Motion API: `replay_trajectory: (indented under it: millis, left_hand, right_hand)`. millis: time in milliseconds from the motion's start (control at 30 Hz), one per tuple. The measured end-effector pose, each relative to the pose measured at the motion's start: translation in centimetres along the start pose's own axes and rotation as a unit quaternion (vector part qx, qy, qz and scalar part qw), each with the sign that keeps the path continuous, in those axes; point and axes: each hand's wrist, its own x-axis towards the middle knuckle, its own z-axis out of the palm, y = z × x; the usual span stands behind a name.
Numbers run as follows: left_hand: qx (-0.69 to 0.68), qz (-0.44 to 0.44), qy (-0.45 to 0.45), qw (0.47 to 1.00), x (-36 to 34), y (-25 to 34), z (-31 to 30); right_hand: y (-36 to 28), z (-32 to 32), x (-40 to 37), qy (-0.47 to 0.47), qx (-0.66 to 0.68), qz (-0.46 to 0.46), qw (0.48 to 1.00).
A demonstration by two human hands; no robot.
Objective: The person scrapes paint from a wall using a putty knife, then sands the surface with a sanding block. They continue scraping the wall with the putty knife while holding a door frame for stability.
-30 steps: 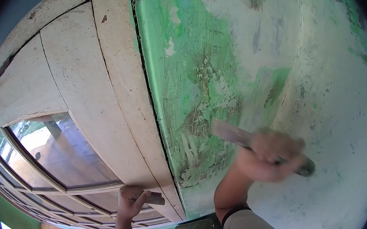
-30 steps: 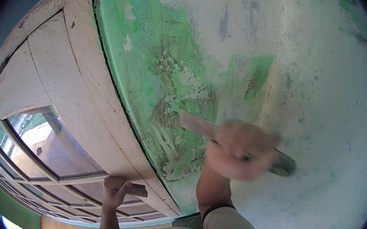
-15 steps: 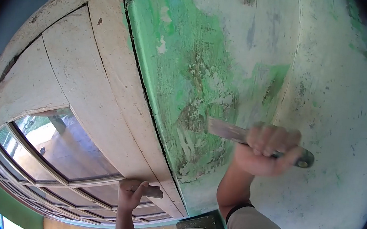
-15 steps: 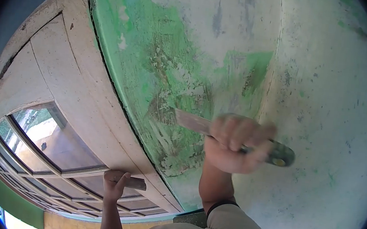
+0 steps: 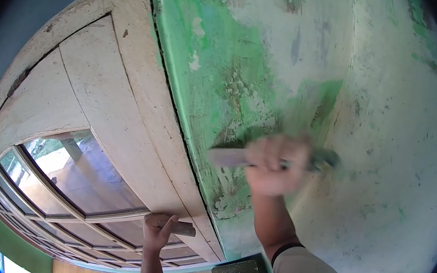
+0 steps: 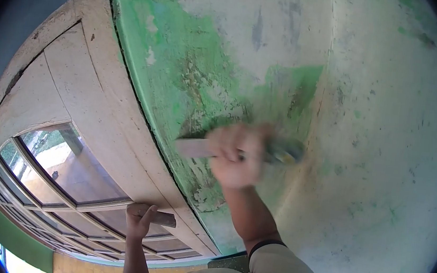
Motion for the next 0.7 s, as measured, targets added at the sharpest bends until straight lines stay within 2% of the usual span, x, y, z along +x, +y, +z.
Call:
replay_trajectory:
  millis: [33,67,133,167,233,267,300,367,400,467,500,567,600,667,700]
  left_hand:
    - [-0.001,-0.001,0.006,1.0,0.0,0.2,0.1]
    - [0.001,0.001,-0.002,1.0,0.0,0.2,0.2]
    - [-0.023,0.014,0.029,0.999,0.0,0.0,0.5]
    - [-0.022,0.014,0.015,1.0,0.0,-0.3,0.5]
    - [-0.008,0.012,0.018,1.0,-0.2,-1.1,0.3]
    - [-0.007,0.01,0.003,1.0,-0.1,-1.0,0.3]
    - [-0.007,0.02,0.011,1.0,-0.1,-0.9,0.4]
    - [-0.011,0.021,0.023,0.999,-0.2,-1.3,0.4]
    - [-0.011,0.015,0.013,1.0,-0.3,-1.5,0.3]
    - [-0.027,0.017,0.034,0.999,-0.1,-1.6,0.6]
    - [-0.028,0.025,0.037,0.999,-0.1,-1.3,0.7]
    - [-0.021,0.024,0.029,0.999,0.0,-0.9,0.7]
    - [-0.01,0.027,0.027,0.999,0.0,-0.7,0.7]
    - [-0.004,0.022,0.031,0.999,0.0,-0.5,1.0]
    - [-0.002,0.021,0.037,0.999,-0.1,-0.5,1.0]
  right_hand:
    - [0.9,0.8,-0.4,0.009,0.043,0.057,0.997]
    - [0.5,0.8,-0.9,0.014,0.04,0.052,0.998]
    - [-1.0,0.7,-2.8,-0.14,0.036,0.107,0.984]
    - [-1.8,0.6,-3.8,-0.131,0.028,0.1,0.986]
    - [-3.7,0.0,-6.0,-0.115,0.086,0.269,0.952]
    - [-4.4,-0.3,-7.1,-0.102,0.079,0.264,0.956]
    - [-5.0,-0.7,-8.3,-0.107,-0.045,0.326,0.938]
    - [-6.6,-2.2,-11.0,-0.105,-0.275,0.446,0.846]
    - [-8.0,-2.8,-11.8,-0.094,-0.276,0.45,0.844]
    - [-10.6,-3.1,-11.9,-0.094,-0.412,0.649,0.632]
    - [-11.8,-3.7,-12.4,-0.089,-0.413,0.652,0.63]
    - [-14.1,-4.5,-13.5,-0.16,-0.553,0.537,0.617]
    - [-15.3,-4.5,-13.6,-0.155,-0.55,0.542,0.616]
    - [-17.4,-3.7,-12.7,-0.092,-0.583,0.478,0.65]
    - [-18.1,-3.8,-13.2,-0.025,-0.593,0.444,0.672]
